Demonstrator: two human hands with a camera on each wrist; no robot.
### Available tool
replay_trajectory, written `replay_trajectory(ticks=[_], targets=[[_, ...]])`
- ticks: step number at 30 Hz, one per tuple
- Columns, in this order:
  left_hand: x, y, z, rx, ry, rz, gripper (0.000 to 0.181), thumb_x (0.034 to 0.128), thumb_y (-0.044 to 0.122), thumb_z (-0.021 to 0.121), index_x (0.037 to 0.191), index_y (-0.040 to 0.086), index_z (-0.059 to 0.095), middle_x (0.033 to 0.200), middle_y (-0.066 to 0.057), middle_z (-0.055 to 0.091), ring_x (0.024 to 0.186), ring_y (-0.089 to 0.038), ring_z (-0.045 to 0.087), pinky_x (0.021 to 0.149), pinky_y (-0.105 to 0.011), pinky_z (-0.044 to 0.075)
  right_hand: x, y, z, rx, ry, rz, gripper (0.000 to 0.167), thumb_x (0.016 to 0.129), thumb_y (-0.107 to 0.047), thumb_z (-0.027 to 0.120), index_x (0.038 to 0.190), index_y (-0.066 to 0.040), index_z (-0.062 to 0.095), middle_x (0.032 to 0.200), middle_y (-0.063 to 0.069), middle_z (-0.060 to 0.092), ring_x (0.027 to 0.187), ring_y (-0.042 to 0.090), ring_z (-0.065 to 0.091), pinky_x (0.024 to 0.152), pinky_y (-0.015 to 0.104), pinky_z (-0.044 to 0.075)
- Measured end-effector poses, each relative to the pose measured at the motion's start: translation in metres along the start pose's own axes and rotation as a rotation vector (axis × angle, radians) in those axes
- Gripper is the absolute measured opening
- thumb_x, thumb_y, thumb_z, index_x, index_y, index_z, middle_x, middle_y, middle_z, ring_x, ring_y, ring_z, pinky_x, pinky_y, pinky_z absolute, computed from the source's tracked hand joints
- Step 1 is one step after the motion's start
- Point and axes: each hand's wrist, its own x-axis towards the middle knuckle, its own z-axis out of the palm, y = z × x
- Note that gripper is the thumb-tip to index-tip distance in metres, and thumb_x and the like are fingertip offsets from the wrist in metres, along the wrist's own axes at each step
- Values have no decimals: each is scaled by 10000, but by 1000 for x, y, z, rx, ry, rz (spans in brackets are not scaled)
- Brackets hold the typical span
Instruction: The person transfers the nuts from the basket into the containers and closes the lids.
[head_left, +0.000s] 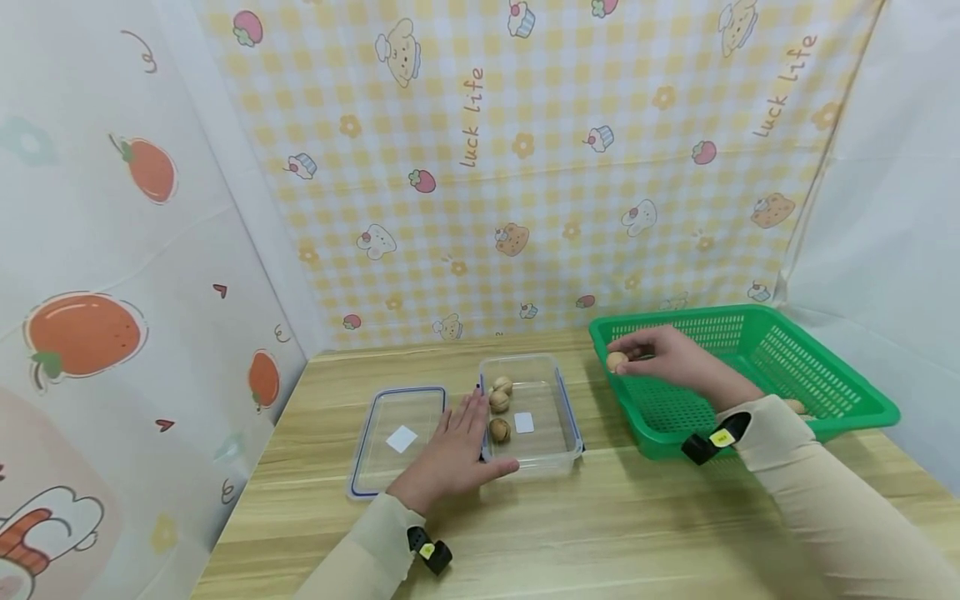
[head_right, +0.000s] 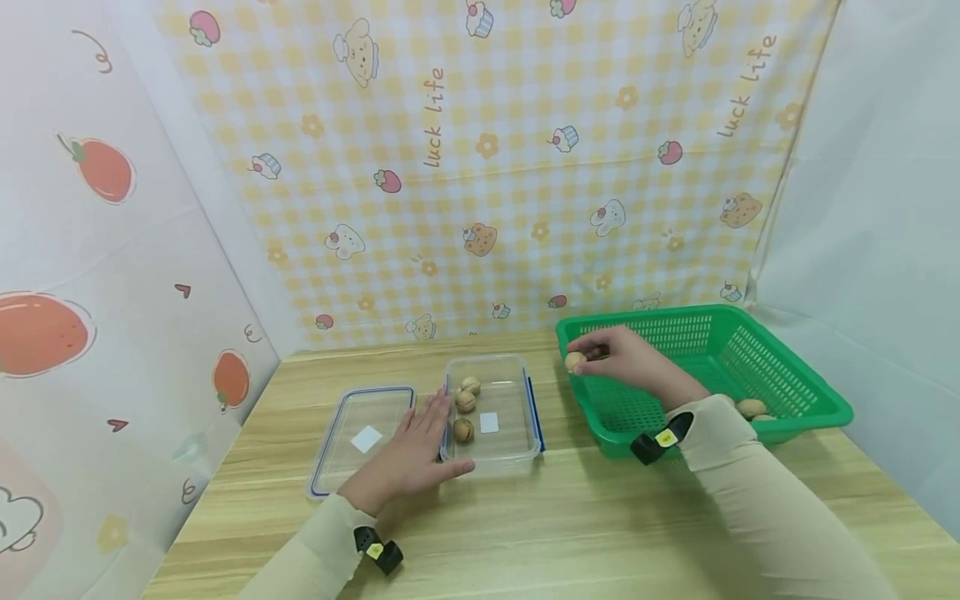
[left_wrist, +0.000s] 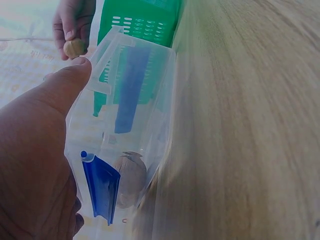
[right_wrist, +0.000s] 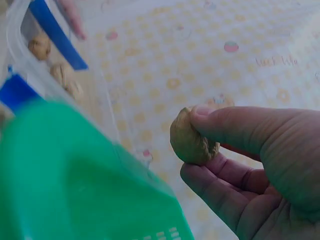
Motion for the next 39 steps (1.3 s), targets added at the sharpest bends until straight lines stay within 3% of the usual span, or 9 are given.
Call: replay_trajectory(ticks=[9,16,21,27,39], targets=[[0,1,-1,-2,1,-2,1151,873,843,413,1627,46,62,1697,-129,1,1559,-312,11,1226,-556,77,2,-18,26,56,43,-33,368,921,-168,759,1262,-39,701,1064,76,709,946,189,649,765,308,549],[-1,1,-1,-4,0,3,1143,880,832,421,1626,43,62,1697,-130,-4,1558,-315,8,1224,-561,85,3,-28,47,91,57,-33,377,934,-151,742,1284,-23,685,1109,99,700,975,203,642,742,306,551],[0,1,-1,-6,3,3,1131,890,808,447,1626,42,58,1697,-128,-13,1558,-311,-1,1224,-563,80,5,-36,62,110,60,-50,382,942,-149,733,1290,-3,673,1170,129,695,1028,252,659,799,351,570],[2,-1,0,-4,6,3,1134,889,809,447,1624,33,68,1696,-132,-9,1557,-326,17,1223,-566,88,6,-45,82,171,62,-4,388,937,-165,741,1292,-23,675,1230,139,677,1067,266,661,838,365,578],[2,-3,1,-6,11,14,1139,891,809,441,1621,21,60,1695,-142,-18,1558,-325,17,1219,-578,83,13,-49,116,221,49,-12,347,926,-105,741,1261,-28,690,1126,78,699,1025,224,669,830,353,577]])
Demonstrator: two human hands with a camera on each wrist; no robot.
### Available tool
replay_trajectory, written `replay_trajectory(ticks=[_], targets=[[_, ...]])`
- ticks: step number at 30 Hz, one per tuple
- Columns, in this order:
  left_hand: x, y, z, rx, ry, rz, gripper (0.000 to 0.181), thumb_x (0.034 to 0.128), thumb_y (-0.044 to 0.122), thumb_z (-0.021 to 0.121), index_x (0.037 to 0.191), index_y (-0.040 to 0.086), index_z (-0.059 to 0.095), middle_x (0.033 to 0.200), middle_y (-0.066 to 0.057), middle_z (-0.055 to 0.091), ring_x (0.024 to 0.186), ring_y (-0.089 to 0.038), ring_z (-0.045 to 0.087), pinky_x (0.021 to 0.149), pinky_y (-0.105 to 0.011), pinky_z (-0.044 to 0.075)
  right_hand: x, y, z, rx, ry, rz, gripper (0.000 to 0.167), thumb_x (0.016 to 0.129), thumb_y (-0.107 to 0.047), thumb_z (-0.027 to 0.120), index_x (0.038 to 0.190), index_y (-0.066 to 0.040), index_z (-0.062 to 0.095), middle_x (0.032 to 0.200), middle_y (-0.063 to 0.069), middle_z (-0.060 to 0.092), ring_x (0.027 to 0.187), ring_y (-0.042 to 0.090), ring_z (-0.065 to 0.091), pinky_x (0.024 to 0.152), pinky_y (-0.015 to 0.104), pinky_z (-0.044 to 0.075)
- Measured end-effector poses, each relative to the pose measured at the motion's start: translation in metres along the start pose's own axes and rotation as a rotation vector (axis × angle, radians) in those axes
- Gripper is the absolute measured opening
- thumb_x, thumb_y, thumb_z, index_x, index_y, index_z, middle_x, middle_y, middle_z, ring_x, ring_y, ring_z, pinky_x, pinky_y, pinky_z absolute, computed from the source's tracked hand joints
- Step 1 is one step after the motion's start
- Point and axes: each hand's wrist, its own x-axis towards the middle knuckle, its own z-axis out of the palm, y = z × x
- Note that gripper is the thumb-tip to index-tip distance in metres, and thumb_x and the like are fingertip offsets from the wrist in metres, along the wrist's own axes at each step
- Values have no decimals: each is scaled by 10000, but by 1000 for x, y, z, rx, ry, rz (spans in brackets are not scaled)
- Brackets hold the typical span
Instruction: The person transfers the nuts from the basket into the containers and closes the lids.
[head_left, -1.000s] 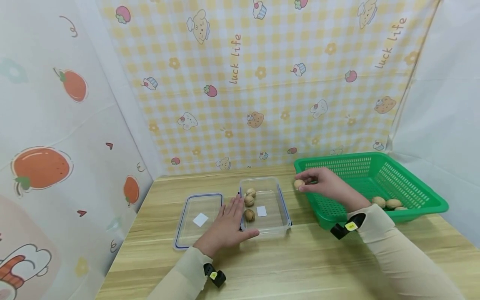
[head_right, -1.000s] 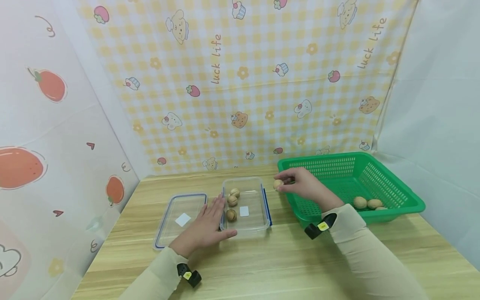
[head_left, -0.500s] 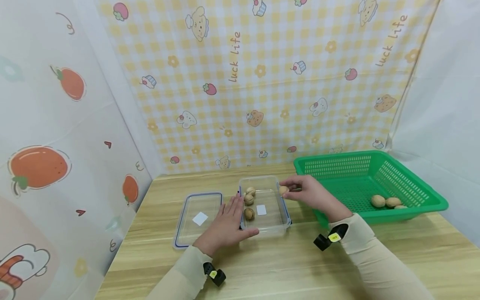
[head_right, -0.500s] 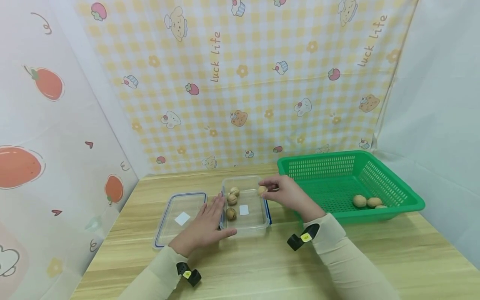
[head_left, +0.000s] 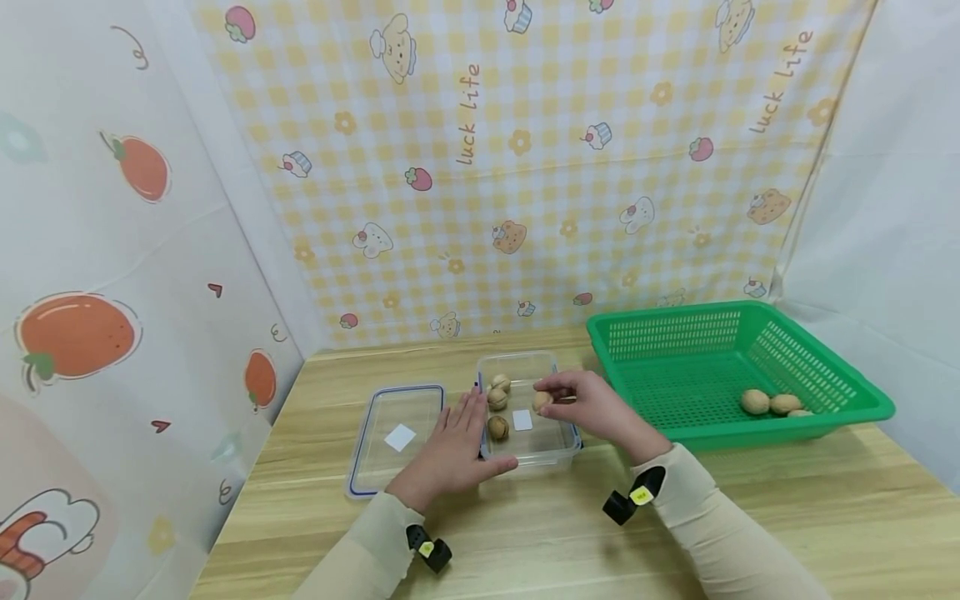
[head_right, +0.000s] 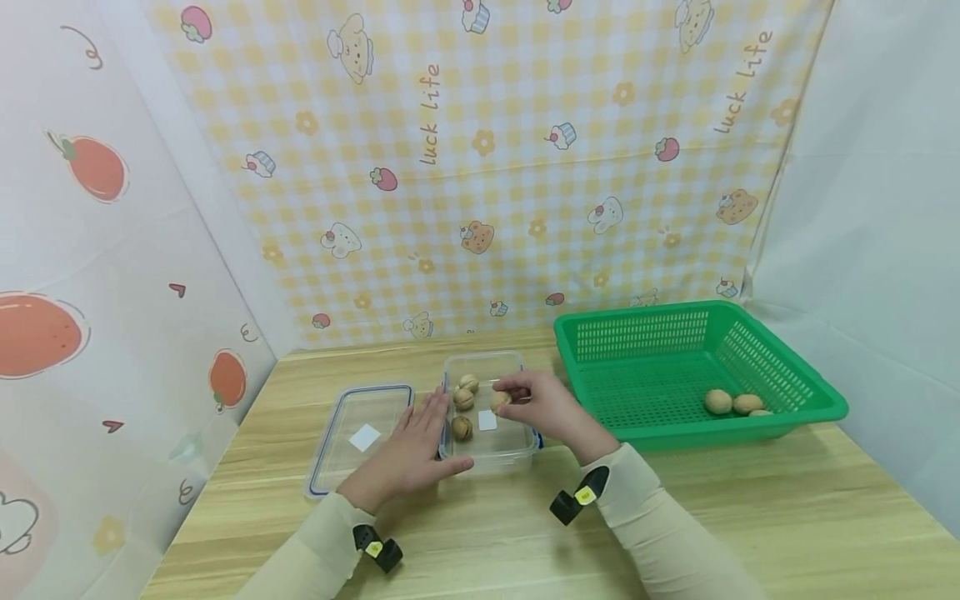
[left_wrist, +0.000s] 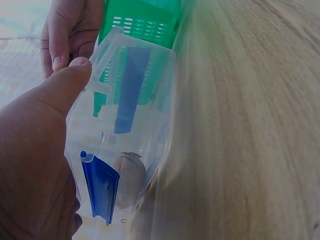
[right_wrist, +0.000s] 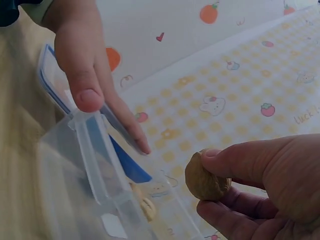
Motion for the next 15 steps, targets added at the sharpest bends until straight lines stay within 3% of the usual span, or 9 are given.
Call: replay_trajectory(ticks=[9,15], targets=[[-1,2,1,-1,-1,-1,1139,889,809,446,1622,24,65,1696,-145,-11,1559,-308,0,1219,-579,83,5,7,24,21,-37,-33,338,917,-96,748,1243,-21,700,1136,95,703,1011,218,679,843,349,577],[-1,1,1,3,1,7,1144,885,825,423,1625,42,37,1694,-145,-17,1557,-300,-11,1218,-580,85,11,11,37,-4,-72,-108,340,901,-73,761,1218,34,701,1145,135,709,979,205,679,841,334,575]])
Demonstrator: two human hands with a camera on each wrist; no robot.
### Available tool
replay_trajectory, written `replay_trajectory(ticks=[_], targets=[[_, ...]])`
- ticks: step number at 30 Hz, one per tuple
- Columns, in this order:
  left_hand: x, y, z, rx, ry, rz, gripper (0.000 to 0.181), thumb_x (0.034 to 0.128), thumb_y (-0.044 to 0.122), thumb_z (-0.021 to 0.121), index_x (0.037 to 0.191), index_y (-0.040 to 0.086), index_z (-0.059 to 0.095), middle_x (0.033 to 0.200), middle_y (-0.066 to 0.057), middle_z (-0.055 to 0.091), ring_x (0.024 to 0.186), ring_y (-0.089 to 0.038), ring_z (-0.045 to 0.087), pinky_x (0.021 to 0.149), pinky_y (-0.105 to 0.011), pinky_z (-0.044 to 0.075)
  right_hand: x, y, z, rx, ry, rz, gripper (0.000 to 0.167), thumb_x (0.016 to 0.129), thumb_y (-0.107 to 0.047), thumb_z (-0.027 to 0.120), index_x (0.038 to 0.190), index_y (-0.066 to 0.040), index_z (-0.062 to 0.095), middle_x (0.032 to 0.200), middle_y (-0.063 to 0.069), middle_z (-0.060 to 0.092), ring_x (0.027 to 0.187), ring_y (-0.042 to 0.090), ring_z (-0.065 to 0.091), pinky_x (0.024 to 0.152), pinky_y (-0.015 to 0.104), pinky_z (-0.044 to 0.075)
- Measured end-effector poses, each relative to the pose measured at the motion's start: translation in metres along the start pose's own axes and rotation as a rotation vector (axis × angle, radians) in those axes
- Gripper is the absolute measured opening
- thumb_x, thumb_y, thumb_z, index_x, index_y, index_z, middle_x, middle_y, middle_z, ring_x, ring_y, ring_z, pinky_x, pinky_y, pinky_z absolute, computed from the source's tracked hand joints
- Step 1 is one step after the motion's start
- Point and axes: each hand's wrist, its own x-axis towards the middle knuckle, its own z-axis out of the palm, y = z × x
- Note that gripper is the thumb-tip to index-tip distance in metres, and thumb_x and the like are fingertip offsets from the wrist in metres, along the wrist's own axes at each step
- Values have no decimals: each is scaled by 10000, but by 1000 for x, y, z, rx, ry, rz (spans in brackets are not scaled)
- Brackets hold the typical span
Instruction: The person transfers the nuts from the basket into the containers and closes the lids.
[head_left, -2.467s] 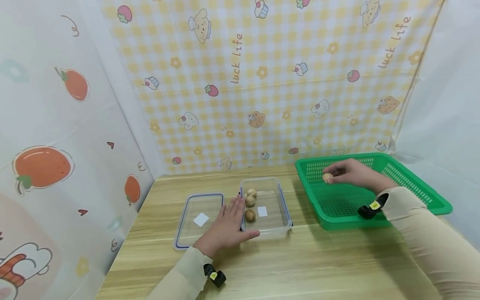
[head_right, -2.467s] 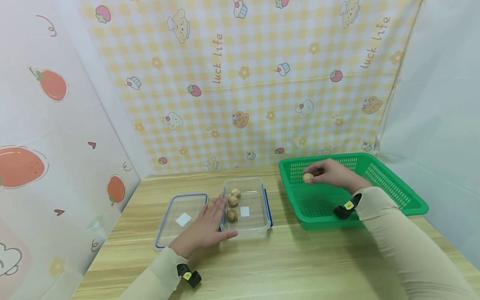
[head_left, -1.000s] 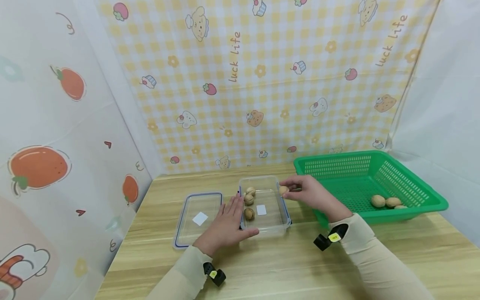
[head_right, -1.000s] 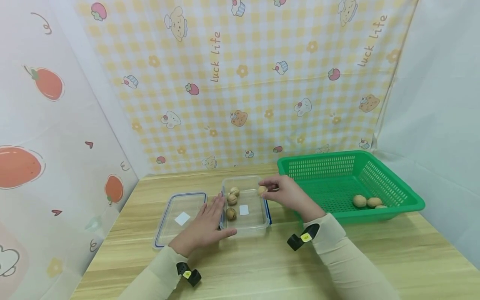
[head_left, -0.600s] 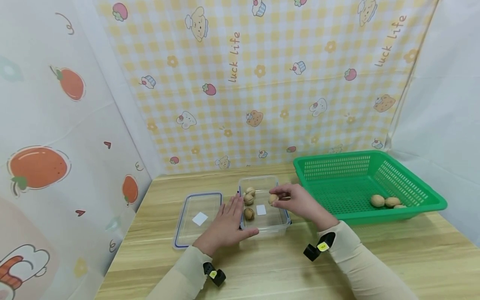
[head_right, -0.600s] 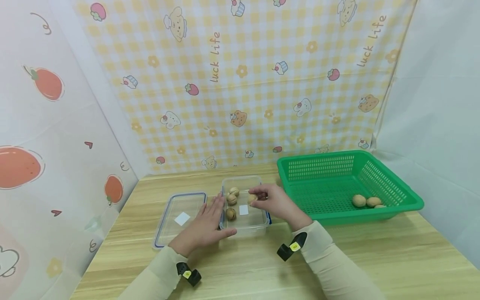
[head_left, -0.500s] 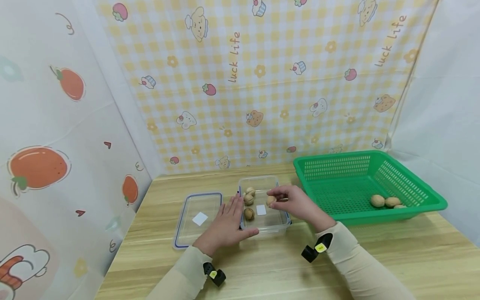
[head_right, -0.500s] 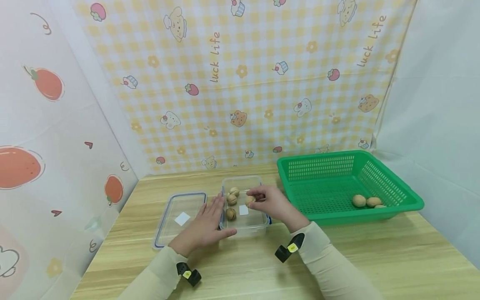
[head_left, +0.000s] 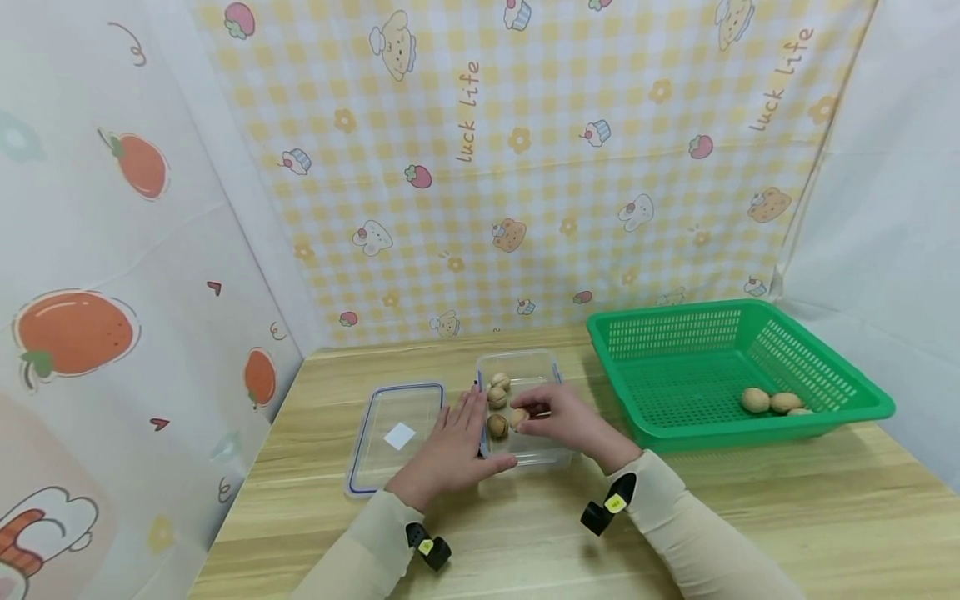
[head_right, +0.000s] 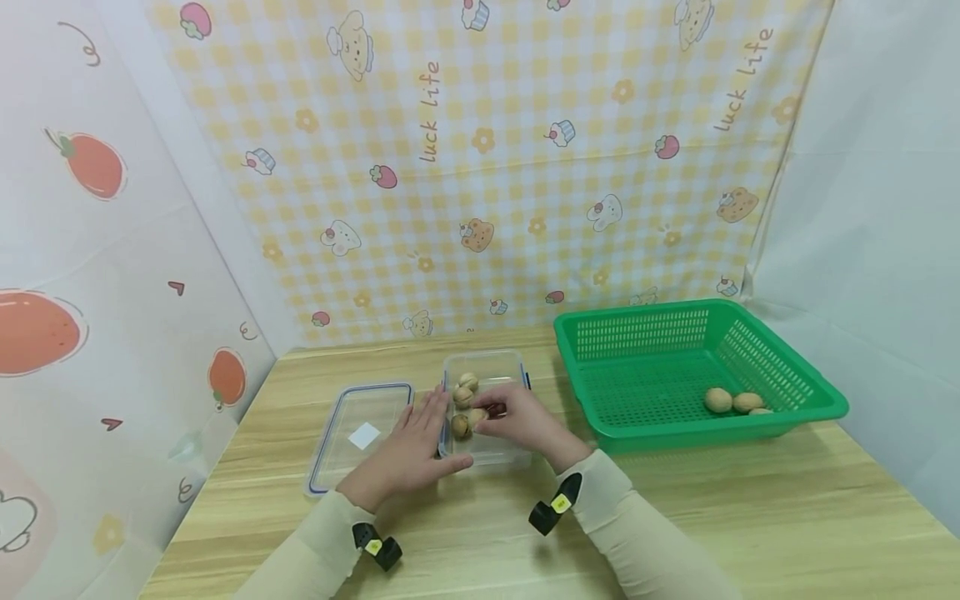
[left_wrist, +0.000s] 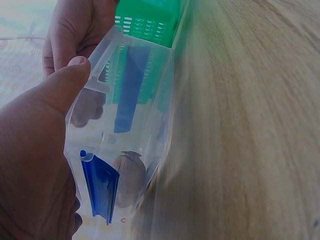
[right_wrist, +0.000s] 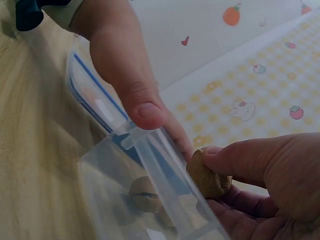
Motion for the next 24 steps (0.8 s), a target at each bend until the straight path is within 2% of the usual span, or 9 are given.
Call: replay_trajectory(ticks=[5,10,14,21,24], targets=[[1,-1,0,6,-4,9,1142,885,832,408,1625,50,26,1693,-148,-15,1557,-314,9,1218,-581,93,3,0,6,22,-24,-8,325,897,-51,758,1201,49,703,1164,145,710,986,199,675,855,331,566],[2,-3,2,26,-4,8,1147,885,839,388,1623,31,42,1693,-153,-11,1556,-330,24,1219,-575,94,6,2,11,27,-35,-52,285,881,-43,773,1149,41,721,1093,130,733,935,186,691,813,280,565],[2,-2,1,18,-2,9,1149,883,840,395,1624,37,38,1694,-142,-10,1557,-323,22,1220,-573,87,6,2,13,33,-39,-40,291,878,-46,778,1150,40,717,1090,124,732,933,195,694,806,257,561],[3,-1,2,12,-1,3,1155,875,844,404,1627,50,31,1698,-127,-12,1559,-315,20,1224,-561,80,3,-3,11,96,-42,9,307,918,-24,724,1196,93,663,1166,243,684,1031,306,689,889,369,566],[2,-2,2,10,0,-6,1156,874,845,404,1626,46,42,1697,-129,-16,1558,-319,18,1225,-560,75,2,-7,9,100,-27,45,333,935,-71,721,1237,55,661,1209,236,670,1073,302,670,923,401,550]])
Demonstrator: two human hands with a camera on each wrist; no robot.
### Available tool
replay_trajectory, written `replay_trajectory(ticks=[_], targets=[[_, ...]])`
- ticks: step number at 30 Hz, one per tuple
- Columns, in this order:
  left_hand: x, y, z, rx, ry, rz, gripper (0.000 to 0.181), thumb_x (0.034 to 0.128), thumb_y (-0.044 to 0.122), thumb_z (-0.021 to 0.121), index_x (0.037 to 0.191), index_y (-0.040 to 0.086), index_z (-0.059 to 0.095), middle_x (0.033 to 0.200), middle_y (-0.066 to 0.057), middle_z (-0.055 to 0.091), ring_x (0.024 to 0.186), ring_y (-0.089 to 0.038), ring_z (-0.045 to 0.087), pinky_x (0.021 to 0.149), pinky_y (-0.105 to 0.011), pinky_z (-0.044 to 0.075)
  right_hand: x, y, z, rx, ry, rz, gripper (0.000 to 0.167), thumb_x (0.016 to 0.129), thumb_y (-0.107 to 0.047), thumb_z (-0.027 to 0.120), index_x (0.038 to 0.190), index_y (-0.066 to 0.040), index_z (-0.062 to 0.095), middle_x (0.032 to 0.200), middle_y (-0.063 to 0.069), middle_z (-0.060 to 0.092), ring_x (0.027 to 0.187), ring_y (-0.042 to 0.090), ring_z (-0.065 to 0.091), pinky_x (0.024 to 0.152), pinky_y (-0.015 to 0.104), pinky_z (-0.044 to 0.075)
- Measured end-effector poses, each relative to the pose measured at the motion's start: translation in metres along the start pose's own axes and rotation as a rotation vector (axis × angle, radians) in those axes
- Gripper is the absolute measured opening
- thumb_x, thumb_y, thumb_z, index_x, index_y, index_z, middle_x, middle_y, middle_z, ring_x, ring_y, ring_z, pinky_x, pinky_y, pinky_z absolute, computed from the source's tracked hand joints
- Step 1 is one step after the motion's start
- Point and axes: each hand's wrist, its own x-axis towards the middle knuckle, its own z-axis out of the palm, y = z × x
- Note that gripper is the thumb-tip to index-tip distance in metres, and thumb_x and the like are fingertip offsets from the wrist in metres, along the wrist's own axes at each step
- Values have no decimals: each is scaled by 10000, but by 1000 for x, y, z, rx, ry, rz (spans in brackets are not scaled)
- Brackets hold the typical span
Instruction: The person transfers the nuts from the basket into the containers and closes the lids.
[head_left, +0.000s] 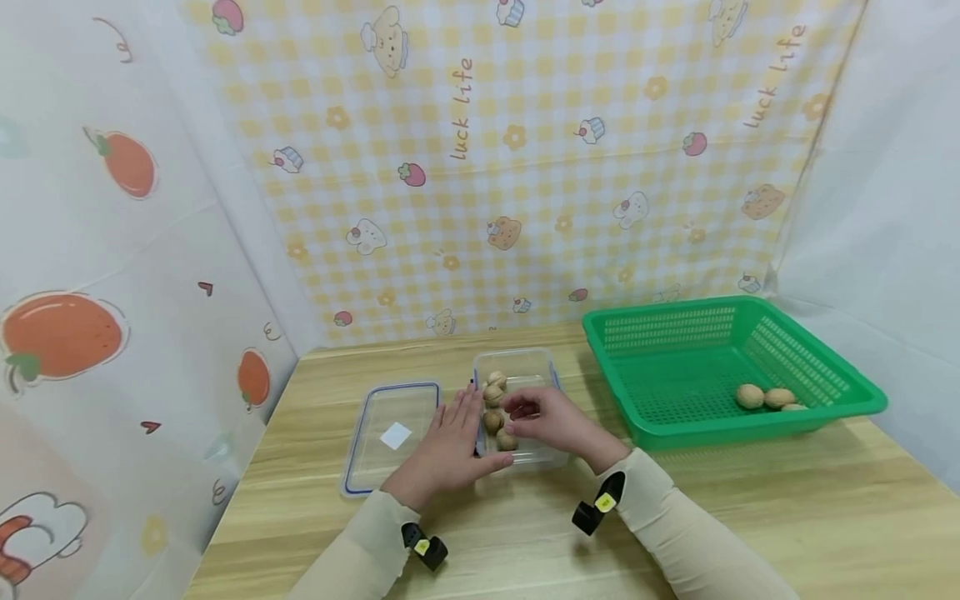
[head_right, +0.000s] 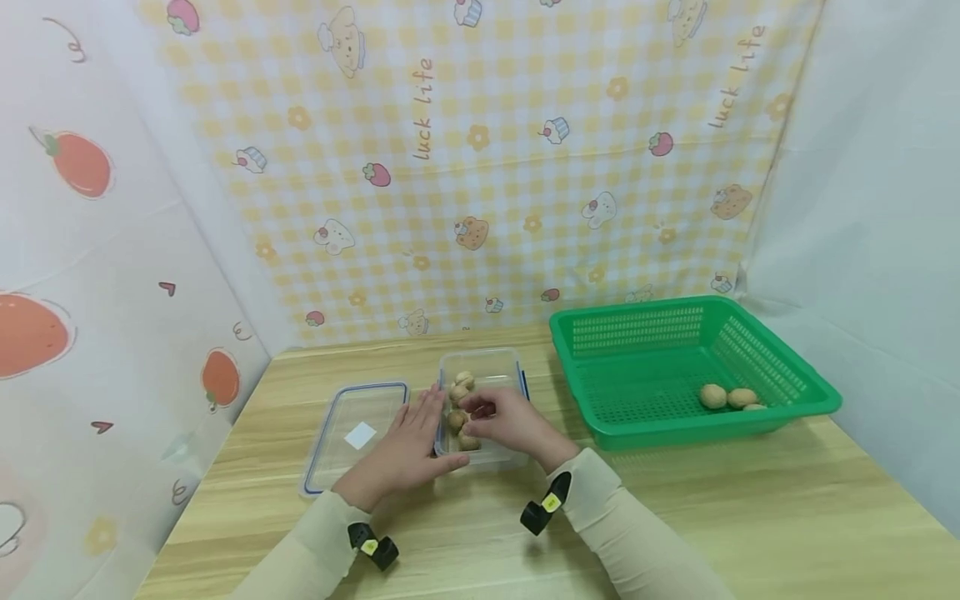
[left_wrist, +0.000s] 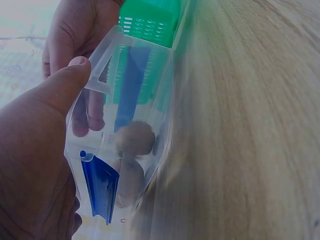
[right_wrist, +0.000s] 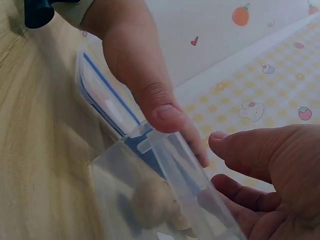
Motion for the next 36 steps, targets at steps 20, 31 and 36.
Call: replay_trajectory(ticks=[20,31,36], targets=[[-4,-5,-1,-1,18,-28,1124,895,807,435,1625,47,45,1695,-116,-11,1558,-304,0,1228,-550,64,-43,-29,-120,-103,242,13,418,984,-247,688,1355,-73,603,1295,150,644,1194,290,604,931,418,533],[-2,-2,-1,-19,13,-14,1113,902,785,463,1628,53,42,1698,-117,-8,1559,-311,6,1226,-557,59,-86,9,-197,-114,220,-41,562,1028,-174,611,1544,-120,393,1487,183,477,1300,86,513,918,161,493],[-2,0,-2,-26,9,-10,1125,891,801,456,1630,66,33,1699,-113,-6,1559,-302,4,1227,-553,53,-111,32,-228,-156,228,14,648,1022,-140,616,1589,-198,307,1560,164,392,1307,-52,439,896,125,472]])
